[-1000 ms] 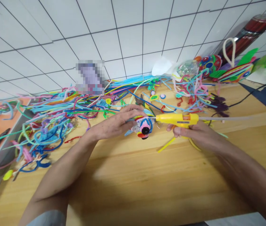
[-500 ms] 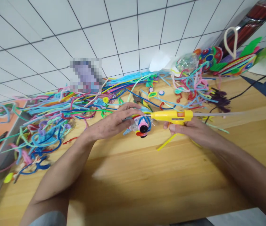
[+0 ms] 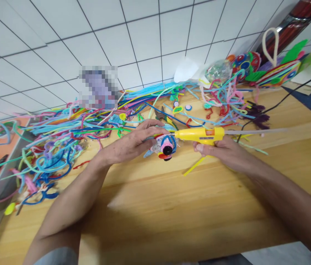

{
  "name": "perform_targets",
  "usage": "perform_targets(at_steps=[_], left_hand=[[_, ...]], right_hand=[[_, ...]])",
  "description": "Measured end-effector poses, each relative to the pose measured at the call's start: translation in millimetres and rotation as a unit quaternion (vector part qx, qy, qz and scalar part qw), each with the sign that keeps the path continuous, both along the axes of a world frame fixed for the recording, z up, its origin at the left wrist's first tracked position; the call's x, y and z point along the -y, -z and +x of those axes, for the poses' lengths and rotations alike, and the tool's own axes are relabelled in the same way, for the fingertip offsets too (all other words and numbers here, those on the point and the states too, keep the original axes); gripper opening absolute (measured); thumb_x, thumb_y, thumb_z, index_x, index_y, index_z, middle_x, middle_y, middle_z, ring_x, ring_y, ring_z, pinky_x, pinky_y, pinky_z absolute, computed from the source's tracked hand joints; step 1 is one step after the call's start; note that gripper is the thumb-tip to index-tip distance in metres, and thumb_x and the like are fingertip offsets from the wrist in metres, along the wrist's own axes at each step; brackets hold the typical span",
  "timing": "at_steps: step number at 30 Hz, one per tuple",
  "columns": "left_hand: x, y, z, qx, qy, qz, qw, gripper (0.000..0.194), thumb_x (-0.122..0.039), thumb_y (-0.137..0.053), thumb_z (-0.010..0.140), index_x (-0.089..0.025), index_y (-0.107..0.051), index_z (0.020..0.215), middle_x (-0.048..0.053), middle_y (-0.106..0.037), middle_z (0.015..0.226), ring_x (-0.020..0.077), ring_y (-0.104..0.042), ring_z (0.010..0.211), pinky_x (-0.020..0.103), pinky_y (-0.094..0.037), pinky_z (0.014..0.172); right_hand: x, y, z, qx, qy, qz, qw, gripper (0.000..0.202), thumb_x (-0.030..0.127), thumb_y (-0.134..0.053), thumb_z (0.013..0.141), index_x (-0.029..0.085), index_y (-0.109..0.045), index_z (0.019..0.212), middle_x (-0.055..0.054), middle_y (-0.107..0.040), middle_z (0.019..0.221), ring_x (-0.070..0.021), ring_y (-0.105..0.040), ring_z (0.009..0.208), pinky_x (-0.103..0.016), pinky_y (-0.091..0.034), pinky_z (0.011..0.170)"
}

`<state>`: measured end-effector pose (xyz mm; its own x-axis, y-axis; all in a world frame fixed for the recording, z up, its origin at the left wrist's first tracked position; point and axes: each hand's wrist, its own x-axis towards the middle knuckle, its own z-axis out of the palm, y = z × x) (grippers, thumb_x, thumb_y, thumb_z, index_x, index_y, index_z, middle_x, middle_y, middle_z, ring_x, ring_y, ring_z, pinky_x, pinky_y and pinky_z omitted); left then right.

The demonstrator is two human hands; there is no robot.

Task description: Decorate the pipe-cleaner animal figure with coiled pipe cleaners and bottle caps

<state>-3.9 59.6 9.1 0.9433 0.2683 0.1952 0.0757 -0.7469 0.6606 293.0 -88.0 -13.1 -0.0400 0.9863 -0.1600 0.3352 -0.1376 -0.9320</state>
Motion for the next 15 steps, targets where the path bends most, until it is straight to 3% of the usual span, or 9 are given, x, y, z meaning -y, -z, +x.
perform_targets(at_steps=[15], left_hand=[[1.6,-1.0,0.3,-0.006,-0.017,0.004,1.000,0.042,-0.026,-0.049,0.112,-0.035,-0.055,0.153,0.011,-0.052,0.154,0.0253,-0.049,0.150,0.048,-0.045,0.127]], right_hand=[[-0.5,-3.3,-1.0,0.023,-0.003,0.012,1.000,0.041,0.062,-0.071,0.085,0.022,-0.072,0.087,-0.003,-0.067,0.081,-0.0203,-0.059,0.075,-0.031,-0.045,0.065]])
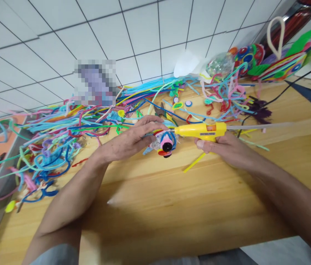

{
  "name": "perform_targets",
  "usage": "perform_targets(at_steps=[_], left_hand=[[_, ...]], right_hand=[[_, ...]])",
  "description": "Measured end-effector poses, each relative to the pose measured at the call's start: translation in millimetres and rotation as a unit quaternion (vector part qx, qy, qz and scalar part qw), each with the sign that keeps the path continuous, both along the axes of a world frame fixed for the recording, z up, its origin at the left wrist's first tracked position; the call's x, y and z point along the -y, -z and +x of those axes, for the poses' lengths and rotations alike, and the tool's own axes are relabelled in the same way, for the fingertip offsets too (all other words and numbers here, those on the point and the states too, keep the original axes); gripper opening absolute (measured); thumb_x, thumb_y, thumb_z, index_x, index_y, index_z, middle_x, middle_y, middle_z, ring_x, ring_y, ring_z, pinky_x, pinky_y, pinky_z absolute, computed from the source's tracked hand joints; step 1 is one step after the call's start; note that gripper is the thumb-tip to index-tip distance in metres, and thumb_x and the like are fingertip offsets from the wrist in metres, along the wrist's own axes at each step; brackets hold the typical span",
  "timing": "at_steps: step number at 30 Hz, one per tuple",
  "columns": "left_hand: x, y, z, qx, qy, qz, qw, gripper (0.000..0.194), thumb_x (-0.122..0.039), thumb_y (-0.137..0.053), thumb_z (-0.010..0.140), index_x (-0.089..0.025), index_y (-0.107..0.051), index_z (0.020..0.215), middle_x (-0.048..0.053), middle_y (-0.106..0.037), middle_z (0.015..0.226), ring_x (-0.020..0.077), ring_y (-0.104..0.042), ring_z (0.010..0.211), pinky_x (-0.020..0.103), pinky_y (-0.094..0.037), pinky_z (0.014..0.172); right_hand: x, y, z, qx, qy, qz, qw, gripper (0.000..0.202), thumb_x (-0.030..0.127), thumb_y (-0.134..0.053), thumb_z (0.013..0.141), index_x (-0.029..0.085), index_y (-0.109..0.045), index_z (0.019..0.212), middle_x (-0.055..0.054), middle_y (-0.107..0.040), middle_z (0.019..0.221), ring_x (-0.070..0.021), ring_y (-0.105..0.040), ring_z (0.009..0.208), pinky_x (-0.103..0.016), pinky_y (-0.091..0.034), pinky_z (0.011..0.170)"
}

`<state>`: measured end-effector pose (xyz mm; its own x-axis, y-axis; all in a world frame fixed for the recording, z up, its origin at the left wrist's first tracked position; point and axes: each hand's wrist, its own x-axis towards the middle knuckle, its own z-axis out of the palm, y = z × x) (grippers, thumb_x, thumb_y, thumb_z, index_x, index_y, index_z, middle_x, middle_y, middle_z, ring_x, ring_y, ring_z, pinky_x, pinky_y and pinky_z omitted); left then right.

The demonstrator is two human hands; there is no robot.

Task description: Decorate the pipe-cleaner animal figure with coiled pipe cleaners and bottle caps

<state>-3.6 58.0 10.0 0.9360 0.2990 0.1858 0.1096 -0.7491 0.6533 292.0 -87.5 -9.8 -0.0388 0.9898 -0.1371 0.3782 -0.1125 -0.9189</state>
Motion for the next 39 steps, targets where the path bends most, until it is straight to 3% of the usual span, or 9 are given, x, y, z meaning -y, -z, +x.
perform_targets(at_steps=[6,19,39], left_hand=[[0.1,-1.8,-1.2,-0.016,0.001,0.007,1.000,0.038,-0.024,-0.048,0.112,-0.032,-0.056,0.149,0.012,-0.049,0.157,0.0246,-0.046,0.153,0.048,-0.043,0.128],[0.3,-1.0,-0.4,-0.008,-0.007,-0.003,1.000,0.038,-0.036,-0.048,0.114,-0.031,-0.057,0.150,0.012,-0.051,0.156,0.0251,-0.048,0.151,0.046,-0.045,0.128],[-1.3,-1.4,-1.1,-0.015,0.002,0.018,1.000,0.036,-0.029,-0.049,0.113,-0.031,-0.057,0.148,0.013,-0.051,0.157,0.0253,-0.050,0.149,0.046,-0.048,0.124]], right_hand=[[0.0,-1.3,0.7,0.016,-0.004,0.000,1.000,0.040,0.061,-0.070,0.086,0.022,-0.070,0.084,-0.003,-0.067,0.080,-0.0205,-0.059,0.075,-0.031,-0.044,0.065],[-0.3,-11.2,-4.3,0.011,-0.001,0.011,1.000,0.040,0.063,-0.070,0.085,0.024,-0.066,0.080,0.001,-0.056,0.069,-0.0181,-0.050,0.066,-0.031,-0.039,0.061],[-0.3,-13.8,-5.3,0.009,0.012,-0.001,1.000,0.043,0.065,-0.073,0.082,0.027,-0.059,0.069,-0.002,-0.055,0.066,-0.0233,-0.055,0.071,-0.034,-0.040,0.061]])
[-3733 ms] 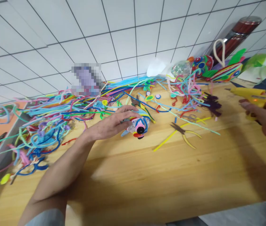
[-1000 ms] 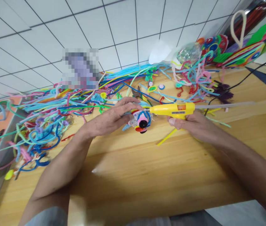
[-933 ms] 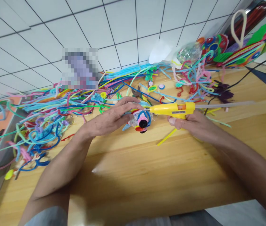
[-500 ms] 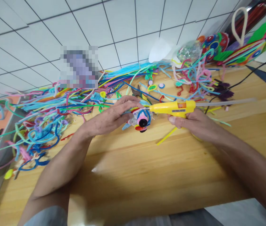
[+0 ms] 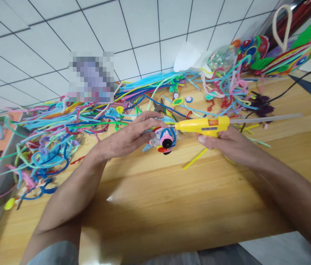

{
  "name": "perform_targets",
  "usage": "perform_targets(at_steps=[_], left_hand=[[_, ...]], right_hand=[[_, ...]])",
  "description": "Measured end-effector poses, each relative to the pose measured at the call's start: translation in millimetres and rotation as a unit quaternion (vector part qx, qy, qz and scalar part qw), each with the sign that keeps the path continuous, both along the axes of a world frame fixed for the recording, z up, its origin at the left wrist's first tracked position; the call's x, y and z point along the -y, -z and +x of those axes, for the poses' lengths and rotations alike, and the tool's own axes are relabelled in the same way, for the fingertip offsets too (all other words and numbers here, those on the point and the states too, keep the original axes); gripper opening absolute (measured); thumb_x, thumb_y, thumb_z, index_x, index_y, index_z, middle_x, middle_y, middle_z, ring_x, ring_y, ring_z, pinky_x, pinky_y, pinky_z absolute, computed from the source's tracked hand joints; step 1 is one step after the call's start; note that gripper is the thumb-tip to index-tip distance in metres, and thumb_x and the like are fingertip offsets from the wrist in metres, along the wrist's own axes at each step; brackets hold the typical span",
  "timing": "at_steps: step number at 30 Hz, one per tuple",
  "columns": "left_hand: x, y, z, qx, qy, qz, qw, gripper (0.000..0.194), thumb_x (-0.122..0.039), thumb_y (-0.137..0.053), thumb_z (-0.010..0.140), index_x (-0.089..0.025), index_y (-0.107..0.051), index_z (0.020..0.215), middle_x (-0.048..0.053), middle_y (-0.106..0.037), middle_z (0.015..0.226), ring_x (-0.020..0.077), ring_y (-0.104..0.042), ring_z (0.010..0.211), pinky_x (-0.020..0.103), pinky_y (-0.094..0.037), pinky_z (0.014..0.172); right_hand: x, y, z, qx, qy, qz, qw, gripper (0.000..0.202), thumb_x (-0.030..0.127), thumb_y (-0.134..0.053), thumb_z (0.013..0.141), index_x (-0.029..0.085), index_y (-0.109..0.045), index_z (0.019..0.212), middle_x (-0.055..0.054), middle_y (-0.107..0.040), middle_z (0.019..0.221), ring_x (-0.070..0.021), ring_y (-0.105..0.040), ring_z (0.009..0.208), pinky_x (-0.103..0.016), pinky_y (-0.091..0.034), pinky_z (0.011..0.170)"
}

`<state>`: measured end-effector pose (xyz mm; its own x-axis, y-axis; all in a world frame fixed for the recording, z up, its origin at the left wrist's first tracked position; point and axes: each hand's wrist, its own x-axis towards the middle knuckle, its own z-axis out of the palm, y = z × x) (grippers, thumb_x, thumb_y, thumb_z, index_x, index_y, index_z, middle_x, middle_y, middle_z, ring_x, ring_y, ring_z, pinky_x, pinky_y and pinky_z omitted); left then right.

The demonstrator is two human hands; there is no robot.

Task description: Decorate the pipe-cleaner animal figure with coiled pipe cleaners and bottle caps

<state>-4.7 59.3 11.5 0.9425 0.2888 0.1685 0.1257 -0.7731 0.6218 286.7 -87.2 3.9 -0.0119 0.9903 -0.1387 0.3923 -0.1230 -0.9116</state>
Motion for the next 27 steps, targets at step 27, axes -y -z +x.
perform_targets(at_steps=[27], left_hand=[[0.7,1.3,1.3,0.008,-0.007,-0.006,1.000,0.036,-0.034,-0.049,0.113,-0.030,-0.058,0.148,0.012,-0.054,0.154,0.0242,-0.049,0.150,0.045,-0.044,0.128]], right_hand=[[1.9,-2.0,-1.5,0.011,0.010,0.002,1.000,0.052,0.074,-0.072,0.082,0.027,-0.057,0.066,-0.001,-0.051,0.062,-0.0235,-0.055,0.071,-0.034,-0.041,0.061]])
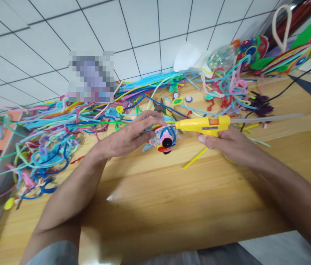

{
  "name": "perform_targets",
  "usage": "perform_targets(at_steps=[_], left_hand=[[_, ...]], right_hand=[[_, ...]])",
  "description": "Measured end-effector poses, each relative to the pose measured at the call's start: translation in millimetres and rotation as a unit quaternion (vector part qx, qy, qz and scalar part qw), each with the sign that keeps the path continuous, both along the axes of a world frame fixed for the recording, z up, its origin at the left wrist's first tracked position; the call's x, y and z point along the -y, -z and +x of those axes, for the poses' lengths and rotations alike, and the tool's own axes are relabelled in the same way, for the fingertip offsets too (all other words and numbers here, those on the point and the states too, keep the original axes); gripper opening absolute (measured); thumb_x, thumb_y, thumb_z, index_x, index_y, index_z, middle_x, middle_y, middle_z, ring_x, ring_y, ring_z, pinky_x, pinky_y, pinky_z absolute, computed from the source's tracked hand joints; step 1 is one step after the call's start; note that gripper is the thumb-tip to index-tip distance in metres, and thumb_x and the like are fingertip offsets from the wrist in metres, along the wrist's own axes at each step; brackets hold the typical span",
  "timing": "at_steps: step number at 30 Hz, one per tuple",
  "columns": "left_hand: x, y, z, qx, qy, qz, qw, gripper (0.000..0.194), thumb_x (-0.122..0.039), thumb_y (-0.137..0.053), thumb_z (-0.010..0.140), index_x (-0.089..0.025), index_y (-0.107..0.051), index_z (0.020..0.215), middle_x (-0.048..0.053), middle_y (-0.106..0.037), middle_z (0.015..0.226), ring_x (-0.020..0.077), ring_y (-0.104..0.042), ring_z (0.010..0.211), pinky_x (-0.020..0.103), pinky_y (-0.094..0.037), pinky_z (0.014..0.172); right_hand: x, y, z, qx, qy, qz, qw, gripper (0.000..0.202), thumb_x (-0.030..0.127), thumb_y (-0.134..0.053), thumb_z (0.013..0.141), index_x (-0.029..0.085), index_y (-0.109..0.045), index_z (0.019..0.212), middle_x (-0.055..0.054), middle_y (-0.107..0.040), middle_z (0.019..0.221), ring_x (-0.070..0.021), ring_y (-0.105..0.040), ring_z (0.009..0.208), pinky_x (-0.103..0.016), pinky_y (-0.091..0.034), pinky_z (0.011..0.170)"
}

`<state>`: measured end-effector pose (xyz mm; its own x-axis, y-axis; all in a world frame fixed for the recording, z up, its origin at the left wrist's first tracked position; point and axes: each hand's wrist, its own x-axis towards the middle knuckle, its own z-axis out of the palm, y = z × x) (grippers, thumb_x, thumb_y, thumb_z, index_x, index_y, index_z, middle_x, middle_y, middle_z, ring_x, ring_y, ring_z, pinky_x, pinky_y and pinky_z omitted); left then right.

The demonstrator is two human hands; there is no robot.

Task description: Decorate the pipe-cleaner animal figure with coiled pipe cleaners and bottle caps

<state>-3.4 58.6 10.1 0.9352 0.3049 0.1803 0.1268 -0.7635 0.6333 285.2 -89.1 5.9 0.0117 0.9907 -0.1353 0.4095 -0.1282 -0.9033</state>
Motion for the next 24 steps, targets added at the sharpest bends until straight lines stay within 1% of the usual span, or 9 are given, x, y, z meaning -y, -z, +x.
perform_targets(at_steps=[6,10,14,19,24], left_hand=[[-1.0,1.3,-0.2,0.003,0.008,0.009,1.000,0.039,-0.027,-0.049,0.112,-0.031,-0.054,0.151,0.012,-0.053,0.154,0.0245,-0.048,0.150,0.046,-0.044,0.128],[-1.7,2.1,-0.7,0.005,0.009,0.013,1.000,0.039,-0.028,-0.049,0.113,-0.030,-0.054,0.152,0.012,-0.053,0.154,0.0247,-0.048,0.150,0.046,-0.044,0.127],[-2.0,2.8,-0.9,0.006,0.006,0.010,1.000,0.038,-0.030,-0.049,0.113,-0.030,-0.056,0.151,0.012,-0.053,0.154,0.0241,-0.048,0.150,0.044,-0.044,0.128],[-1.1,2.0,-0.3,0.014,0.013,0.020,1.000,0.041,-0.025,-0.049,0.113,-0.030,-0.053,0.153,0.012,-0.054,0.153,0.0229,-0.049,0.149,0.042,-0.044,0.127],[0.1,0.1,-0.7,0.001,0.003,0.024,1.000,0.038,-0.028,-0.048,0.113,-0.029,-0.055,0.151,0.013,-0.053,0.155,0.0242,-0.049,0.150,0.044,-0.045,0.127]], right_hand=[[-1.4,1.1,0.1,-0.005,-0.006,0.002,1.000,0.045,0.067,-0.072,0.084,0.026,-0.060,0.069,0.000,-0.052,0.065,-0.0223,-0.055,0.071,-0.034,-0.042,0.063],[-1.2,3.1,0.8,-0.004,-0.012,0.012,1.000,0.043,0.062,-0.071,0.085,0.026,-0.057,0.068,0.000,-0.052,0.066,-0.0209,-0.054,0.070,-0.033,-0.041,0.063],[-0.2,3.7,1.5,0.004,-0.011,0.013,1.000,0.039,0.060,-0.069,0.086,0.026,-0.060,0.072,0.000,-0.054,0.067,-0.0214,-0.055,0.072,-0.033,-0.042,0.064],[-0.4,2.8,1.7,0.003,-0.014,0.017,1.000,0.040,0.059,-0.069,0.088,0.026,-0.057,0.069,0.000,-0.049,0.063,-0.0233,-0.057,0.074,-0.033,-0.043,0.065],[-1.5,3.9,1.9,0.002,-0.026,0.043,0.999,0.039,0.054,-0.068,0.089,0.025,-0.053,0.068,0.002,-0.047,0.064,-0.0189,-0.053,0.068,-0.031,-0.041,0.062]])
